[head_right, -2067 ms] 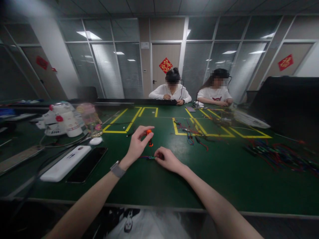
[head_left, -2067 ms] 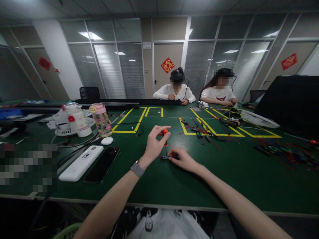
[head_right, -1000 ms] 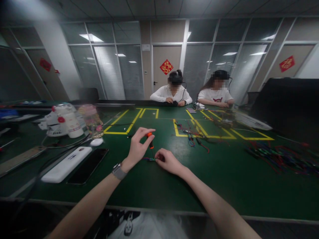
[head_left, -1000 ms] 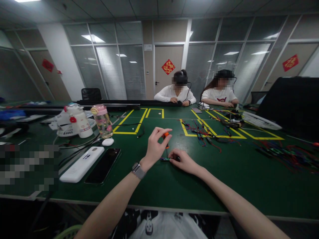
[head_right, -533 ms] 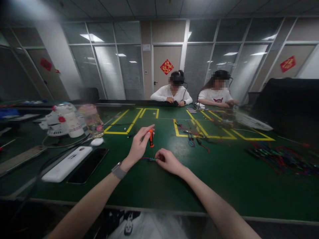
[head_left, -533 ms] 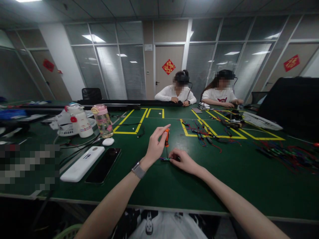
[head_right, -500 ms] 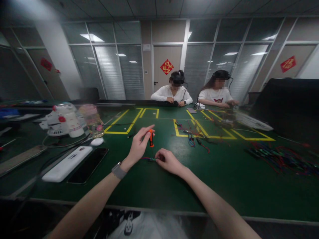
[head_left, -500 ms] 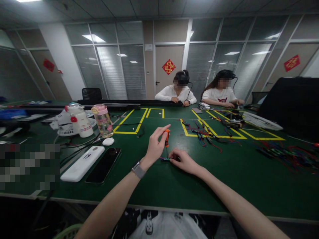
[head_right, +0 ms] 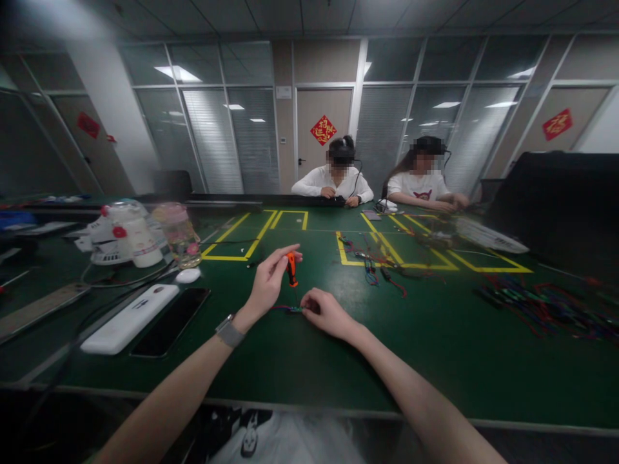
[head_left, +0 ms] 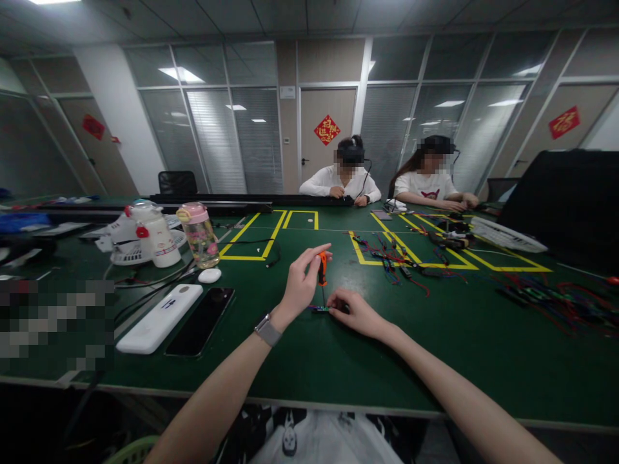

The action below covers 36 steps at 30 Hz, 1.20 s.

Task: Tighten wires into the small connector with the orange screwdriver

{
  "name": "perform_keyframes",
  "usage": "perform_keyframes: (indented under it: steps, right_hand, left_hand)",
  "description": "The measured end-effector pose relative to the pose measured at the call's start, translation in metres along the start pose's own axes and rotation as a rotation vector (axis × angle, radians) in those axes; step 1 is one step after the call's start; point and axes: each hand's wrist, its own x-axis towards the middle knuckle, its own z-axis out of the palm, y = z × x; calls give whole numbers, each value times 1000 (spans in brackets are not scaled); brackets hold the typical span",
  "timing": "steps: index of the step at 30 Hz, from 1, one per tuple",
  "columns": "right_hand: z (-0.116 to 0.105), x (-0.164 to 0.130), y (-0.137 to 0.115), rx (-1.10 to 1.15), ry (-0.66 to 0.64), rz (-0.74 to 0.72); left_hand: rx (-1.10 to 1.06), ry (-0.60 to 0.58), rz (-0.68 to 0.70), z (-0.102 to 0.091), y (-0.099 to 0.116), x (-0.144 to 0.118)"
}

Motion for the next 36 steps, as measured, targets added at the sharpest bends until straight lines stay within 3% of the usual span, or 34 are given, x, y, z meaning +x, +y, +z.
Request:
perform_keyframes:
  steps: [4,9,15,20,26,33,36]
  right_hand:
    - [0,0,-1,-11,-1,-2]
    - [1,1,0,-7,-4,2]
    - [1,1,1,-2,-3,-4]
    - [1,1,2,1,2,-3]
    - [0,1,1,7,-4,-6]
    - [0,1,0,-1,-3,3]
    - [0,1,1,-4,-11,0]
  left_hand:
    - [45,10,18,0,1,1]
    - [277,176,100,1,4,0]
    - [149,63,72,3,4,-2]
    - [278,150,137,2,5,-2]
    - [297,63,119,3,6,-3]
    - [344,195,106,2,4,-1]
    - [303,152,65,1,4,0]
